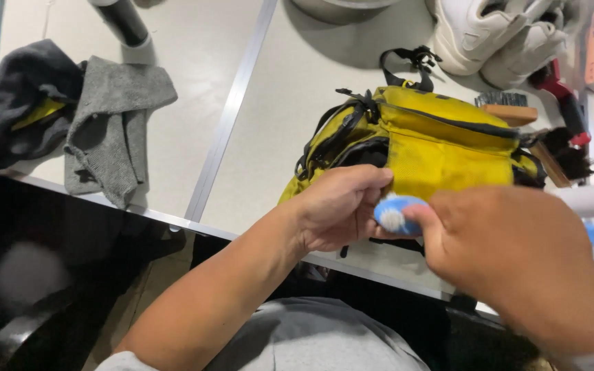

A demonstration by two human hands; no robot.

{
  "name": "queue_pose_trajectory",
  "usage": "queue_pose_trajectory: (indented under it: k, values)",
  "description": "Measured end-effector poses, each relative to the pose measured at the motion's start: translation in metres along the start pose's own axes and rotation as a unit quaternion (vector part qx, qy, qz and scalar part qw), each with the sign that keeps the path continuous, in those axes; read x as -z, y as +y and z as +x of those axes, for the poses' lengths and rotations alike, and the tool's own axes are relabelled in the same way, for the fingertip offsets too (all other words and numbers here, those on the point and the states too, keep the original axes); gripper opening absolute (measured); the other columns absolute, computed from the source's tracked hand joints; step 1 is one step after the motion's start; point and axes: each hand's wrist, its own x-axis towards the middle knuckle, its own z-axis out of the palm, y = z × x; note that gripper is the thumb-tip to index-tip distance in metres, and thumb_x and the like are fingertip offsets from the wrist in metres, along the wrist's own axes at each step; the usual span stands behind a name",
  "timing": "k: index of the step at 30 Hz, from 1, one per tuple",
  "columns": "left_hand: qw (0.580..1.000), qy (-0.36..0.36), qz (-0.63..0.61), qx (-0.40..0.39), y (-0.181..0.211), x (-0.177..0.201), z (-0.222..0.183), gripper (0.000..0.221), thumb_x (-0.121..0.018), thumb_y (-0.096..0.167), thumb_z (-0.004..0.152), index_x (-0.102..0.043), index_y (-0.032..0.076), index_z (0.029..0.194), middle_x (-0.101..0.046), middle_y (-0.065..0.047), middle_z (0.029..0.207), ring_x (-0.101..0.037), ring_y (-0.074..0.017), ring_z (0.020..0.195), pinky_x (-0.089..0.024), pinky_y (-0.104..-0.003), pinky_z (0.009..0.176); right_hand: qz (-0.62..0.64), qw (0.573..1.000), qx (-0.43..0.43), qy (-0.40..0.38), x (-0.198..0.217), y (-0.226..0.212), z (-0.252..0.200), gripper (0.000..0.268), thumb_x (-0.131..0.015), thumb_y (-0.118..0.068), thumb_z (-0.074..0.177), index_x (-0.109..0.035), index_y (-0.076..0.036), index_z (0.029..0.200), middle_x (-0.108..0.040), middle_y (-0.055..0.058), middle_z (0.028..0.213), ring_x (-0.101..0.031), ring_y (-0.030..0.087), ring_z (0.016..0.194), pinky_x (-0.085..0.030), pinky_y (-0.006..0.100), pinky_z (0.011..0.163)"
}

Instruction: Cleaning a yellow pouch using cleaning foam, a brush, and a microfiber cloth.

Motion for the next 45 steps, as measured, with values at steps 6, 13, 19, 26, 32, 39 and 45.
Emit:
queue_pose_trajectory:
  k: [6,13,19,26,32,39,45]
  values:
    - [0.996,-0.071,-0.052,-0.016,-0.006,0.009,0.007,0.021,-0.051,0.019,0.105,-0.058,-0.001,0.102,-0.065,-0.018,0.099,-0.067,-0.0299,0.092,-0.055,-0.058,0.102,0.023,0.985,0.025,0.170,-0.029,0.006,0.015,0.051,-0.052,-0.057,0.102,-0.060,-0.027,0.062,-0.059,-0.005,0.061,-0.062,0.027,0.063,-0.032,0.042,0.050]
    - [0.999,-0.032,0.028,0.000,-0.001,0.005,0.004,0.020,-0.044,0.021,0.109,-0.053,0.008,0.097,-0.056,-0.005,0.083,-0.059,-0.0199,0.075,-0.055,-0.038,0.072,-0.103,0.992,0.043,-0.059,-0.014,0.005,0.004,0.060,-0.027,-0.070,0.103,-0.061,-0.031,0.074,-0.064,-0.009,0.069,-0.065,0.022,0.072,-0.038,0.039,0.060]
    - [1.000,-0.009,0.007,-0.004,-0.006,0.008,0.005,0.017,-0.048,0.018,0.107,-0.051,0.011,0.092,-0.056,-0.003,0.077,-0.063,-0.0213,0.075,-0.057,-0.041,0.074,-0.050,0.993,-0.019,-0.103,-0.007,0.001,-0.002,0.057,-0.028,-0.065,0.102,-0.070,-0.034,0.078,-0.075,-0.010,0.082,-0.072,0.020,0.088,-0.048,0.039,0.066]
    - [1.000,-0.015,0.007,-0.018,-0.005,0.011,0.008,0.018,-0.052,0.018,0.104,-0.060,0.003,0.099,-0.067,-0.011,0.083,-0.067,-0.0221,0.075,-0.058,-0.044,0.083,-0.002,0.999,-0.014,0.042,-0.022,-0.002,-0.002,0.051,-0.039,-0.063,0.102,-0.065,-0.031,0.072,-0.067,-0.009,0.072,-0.067,0.023,0.075,-0.042,0.039,0.056]
    - [0.999,-0.029,0.013,-0.021,-0.003,0.012,0.007,0.016,-0.052,0.019,0.103,-0.058,0.006,0.096,-0.064,-0.010,0.084,-0.063,-0.0198,0.074,-0.059,-0.045,0.082,0.033,0.987,-0.023,0.154,-0.040,-0.014,0.003,0.053,-0.050,-0.061,0.102,-0.065,-0.027,0.063,-0.064,-0.004,0.063,-0.066,0.029,0.066,-0.038,0.044,0.050]
    - [0.999,-0.024,0.036,-0.020,0.002,-0.005,-0.012,0.056,-0.048,0.027,0.101,-0.052,-0.010,0.143,-0.067,-0.028,0.126,-0.066,-0.0402,0.116,-0.056,-0.050,0.103,0.103,0.993,-0.020,0.062,-0.083,0.003,-0.036,0.050,-0.051,-0.063,0.095,-0.065,-0.024,0.067,-0.069,0.000,0.068,-0.068,0.036,0.072,-0.047,0.055,0.058]
    - [0.996,0.064,0.063,0.011,0.012,-0.030,-0.014,0.063,-0.050,0.026,0.092,-0.050,-0.007,0.145,-0.063,-0.029,0.138,-0.062,-0.0419,0.126,-0.052,-0.056,0.108,0.609,0.688,-0.236,0.316,-0.333,0.178,-0.097,0.037,-0.030,-0.026,0.131,-0.057,0.000,0.132,-0.060,0.009,0.123,-0.052,0.009,0.098,-0.038,0.015,0.082]
